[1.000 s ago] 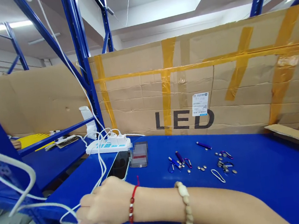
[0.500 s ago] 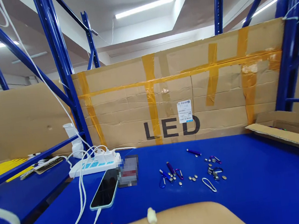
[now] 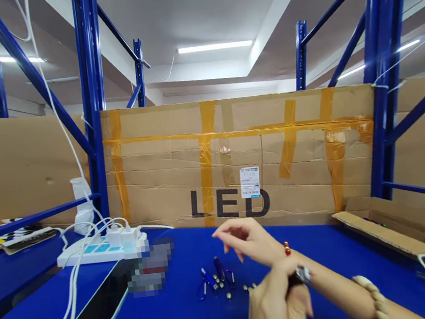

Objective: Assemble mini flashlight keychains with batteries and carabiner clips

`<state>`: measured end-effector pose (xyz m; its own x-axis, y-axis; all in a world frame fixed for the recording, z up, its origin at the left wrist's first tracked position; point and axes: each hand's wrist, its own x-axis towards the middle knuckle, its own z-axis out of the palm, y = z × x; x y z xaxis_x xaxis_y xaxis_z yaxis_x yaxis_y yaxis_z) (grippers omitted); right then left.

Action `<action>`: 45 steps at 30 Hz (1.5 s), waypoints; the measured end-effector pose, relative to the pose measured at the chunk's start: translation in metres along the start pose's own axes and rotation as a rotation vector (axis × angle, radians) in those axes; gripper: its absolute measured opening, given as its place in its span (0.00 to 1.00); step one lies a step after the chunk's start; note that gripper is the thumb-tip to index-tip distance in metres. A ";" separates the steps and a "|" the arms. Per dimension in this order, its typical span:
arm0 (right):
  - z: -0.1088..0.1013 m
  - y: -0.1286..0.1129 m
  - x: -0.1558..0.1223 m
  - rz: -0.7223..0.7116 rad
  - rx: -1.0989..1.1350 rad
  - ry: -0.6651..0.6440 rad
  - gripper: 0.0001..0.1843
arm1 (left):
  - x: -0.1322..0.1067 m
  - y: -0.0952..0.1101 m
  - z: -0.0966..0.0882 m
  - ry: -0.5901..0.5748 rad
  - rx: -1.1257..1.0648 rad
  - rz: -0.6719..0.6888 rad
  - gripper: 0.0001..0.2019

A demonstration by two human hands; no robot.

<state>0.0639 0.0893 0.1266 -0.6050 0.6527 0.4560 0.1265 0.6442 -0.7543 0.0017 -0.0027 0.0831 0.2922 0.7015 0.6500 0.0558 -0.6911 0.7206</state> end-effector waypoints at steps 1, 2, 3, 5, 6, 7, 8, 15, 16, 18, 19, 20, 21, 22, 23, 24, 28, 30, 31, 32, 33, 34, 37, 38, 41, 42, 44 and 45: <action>-0.010 0.008 -0.008 0.022 -0.010 0.063 0.18 | 0.005 -0.008 0.000 0.026 0.020 -0.025 0.19; -0.019 0.015 -0.017 0.037 -0.023 0.125 0.18 | 0.007 -0.016 -0.001 0.033 0.039 -0.057 0.19; -0.026 0.021 -0.025 0.046 -0.027 0.176 0.18 | 0.007 -0.025 -0.004 0.024 0.076 -0.084 0.18; -0.034 0.034 -0.040 0.061 -0.021 0.245 0.19 | 0.004 -0.042 -0.015 -0.027 0.199 -0.135 0.16; -0.035 0.040 -0.046 0.062 -0.015 0.272 0.19 | 0.003 -0.050 -0.020 -0.048 0.252 -0.154 0.15; -0.035 0.045 -0.051 0.068 -0.016 0.292 0.19 | 0.002 -0.058 -0.026 -0.074 0.290 -0.178 0.14; -0.034 0.050 -0.054 0.066 -0.022 0.306 0.19 | 0.002 -0.065 -0.031 -0.089 0.309 -0.197 0.14; -0.028 0.053 -0.064 -0.138 -0.272 0.207 0.11 | 0.015 -0.088 -0.031 -0.136 0.293 -0.282 0.12; -0.029 0.052 -0.066 -0.163 -0.302 0.201 0.10 | 0.015 -0.088 -0.029 -0.161 0.288 -0.275 0.12; -0.032 0.052 -0.071 -0.186 -0.339 0.204 0.10 | 0.014 -0.088 -0.025 -0.206 0.276 -0.263 0.11; -0.033 0.053 -0.074 -0.188 -0.346 0.207 0.09 | 0.014 -0.087 -0.024 -0.225 0.275 -0.262 0.11; -0.035 0.055 -0.076 -0.181 -0.350 0.211 0.09 | 0.013 -0.087 -0.022 -0.237 0.280 -0.262 0.10; -0.037 0.057 -0.078 -0.166 -0.348 0.223 0.09 | 0.013 -0.087 -0.021 -0.238 0.294 -0.264 0.10; -0.038 0.061 -0.080 -0.143 -0.339 0.246 0.09 | 0.013 -0.087 -0.019 -0.225 0.310 -0.268 0.10; -0.039 0.065 -0.080 -0.114 -0.317 0.278 0.09 | 0.014 -0.087 -0.017 -0.202 0.327 -0.277 0.10; -0.040 0.069 -0.081 -0.076 -0.279 0.313 0.10 | 0.016 -0.088 -0.015 -0.170 0.340 -0.291 0.10; -0.039 0.091 -0.077 0.078 -0.036 0.379 0.13 | 0.028 -0.093 -0.005 -0.086 0.324 -0.355 0.11; -0.035 0.100 -0.075 0.121 0.066 0.400 0.14 | 0.031 -0.095 -0.003 -0.097 0.299 -0.356 0.11; -0.033 0.103 -0.074 0.136 0.104 0.411 0.15 | 0.031 -0.096 -0.004 -0.102 0.294 -0.366 0.11; -0.030 0.104 -0.073 0.150 0.134 0.412 0.16 | 0.031 -0.096 -0.005 -0.108 0.293 -0.375 0.11; -0.027 0.105 -0.073 0.158 0.157 0.405 0.16 | 0.030 -0.096 -0.007 -0.109 0.300 -0.380 0.10; -0.024 0.104 -0.072 0.159 0.175 0.394 0.16 | 0.028 -0.095 -0.009 -0.109 0.312 -0.379 0.10; -0.017 0.098 -0.070 0.122 0.190 0.362 0.15 | 0.025 -0.093 -0.014 -0.096 0.320 -0.359 0.11; -0.015 0.096 -0.070 0.099 0.183 0.356 0.15 | 0.025 -0.092 -0.014 -0.090 0.309 -0.354 0.11; -0.011 0.092 -0.068 0.038 0.159 0.347 0.15 | 0.026 -0.094 -0.012 -0.070 0.258 -0.337 0.12; -0.010 0.092 -0.068 0.029 0.158 0.343 0.15 | 0.027 -0.095 -0.011 -0.062 0.247 -0.326 0.13; -0.010 0.092 -0.068 0.032 0.162 0.329 0.15 | 0.027 -0.096 -0.008 -0.056 0.254 -0.295 0.14; -0.010 0.093 -0.068 0.041 0.167 0.325 0.14 | 0.027 -0.097 -0.008 -0.058 0.272 -0.284 0.14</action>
<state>0.1243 0.1088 0.0301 -0.3170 0.7864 0.5301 -0.0009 0.5587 -0.8294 -0.0030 0.0847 0.0328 0.2813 0.8658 0.4138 0.3906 -0.4972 0.7747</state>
